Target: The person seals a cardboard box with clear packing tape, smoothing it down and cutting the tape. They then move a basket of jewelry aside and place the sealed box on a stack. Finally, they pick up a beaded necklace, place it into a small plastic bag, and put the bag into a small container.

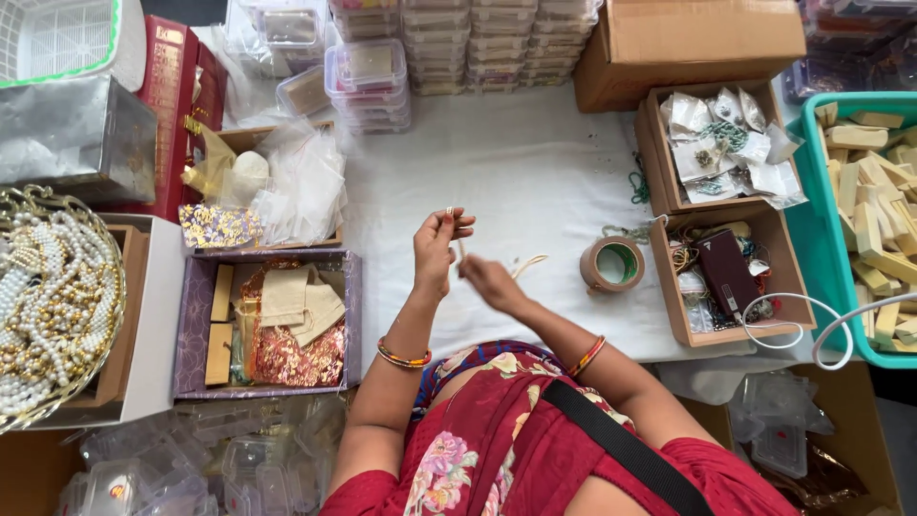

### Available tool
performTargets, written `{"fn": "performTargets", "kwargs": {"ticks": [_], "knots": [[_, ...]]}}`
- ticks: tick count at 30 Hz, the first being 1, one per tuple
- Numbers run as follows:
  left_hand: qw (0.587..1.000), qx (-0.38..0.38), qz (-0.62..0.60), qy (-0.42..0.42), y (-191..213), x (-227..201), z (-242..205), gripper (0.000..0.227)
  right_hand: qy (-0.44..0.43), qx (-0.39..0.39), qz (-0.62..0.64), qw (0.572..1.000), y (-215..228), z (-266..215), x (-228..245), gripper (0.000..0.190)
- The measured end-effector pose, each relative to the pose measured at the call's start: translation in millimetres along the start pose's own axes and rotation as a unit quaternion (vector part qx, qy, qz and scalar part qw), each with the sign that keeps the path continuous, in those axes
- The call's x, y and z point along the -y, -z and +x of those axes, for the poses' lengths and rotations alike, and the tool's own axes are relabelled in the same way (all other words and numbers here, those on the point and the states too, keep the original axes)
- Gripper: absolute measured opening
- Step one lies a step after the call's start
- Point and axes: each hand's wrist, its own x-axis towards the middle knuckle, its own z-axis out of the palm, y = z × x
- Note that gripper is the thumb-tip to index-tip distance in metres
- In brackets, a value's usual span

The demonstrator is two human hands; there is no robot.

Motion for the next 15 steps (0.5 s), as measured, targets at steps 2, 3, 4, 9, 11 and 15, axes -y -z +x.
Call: {"fn": "performTargets", "kwargs": {"ticks": [2,3,4,9,11,15], "knots": [[0.992,-0.012,0.085,-0.091,-5,-9,-7,0.03,0.03,0.027,-0.078,0.996,2,-7,18,0.036],[0.958,-0.034,0.269,-0.09,-9,-21,-16,0.029,0.047,0.045,-0.148,0.987,8,-7,28,0.033],[0.89,-0.058,0.445,-0.085,-13,-32,-26,0.03,0.064,0.061,-0.216,0.972,12,-8,37,0.032],[0.929,0.068,0.363,-0.011,9,2,-28,0.031,0.056,-0.018,-0.14,0.988,63,12,72,0.024],[0.956,0.112,0.271,0.021,11,12,-28,0.032,0.038,-0.047,-0.096,0.994,68,20,53,0.022],[0.976,0.124,0.116,0.134,11,26,-19,0.028,-0.016,-0.087,0.068,0.994,47,24,0,0.03]]}}
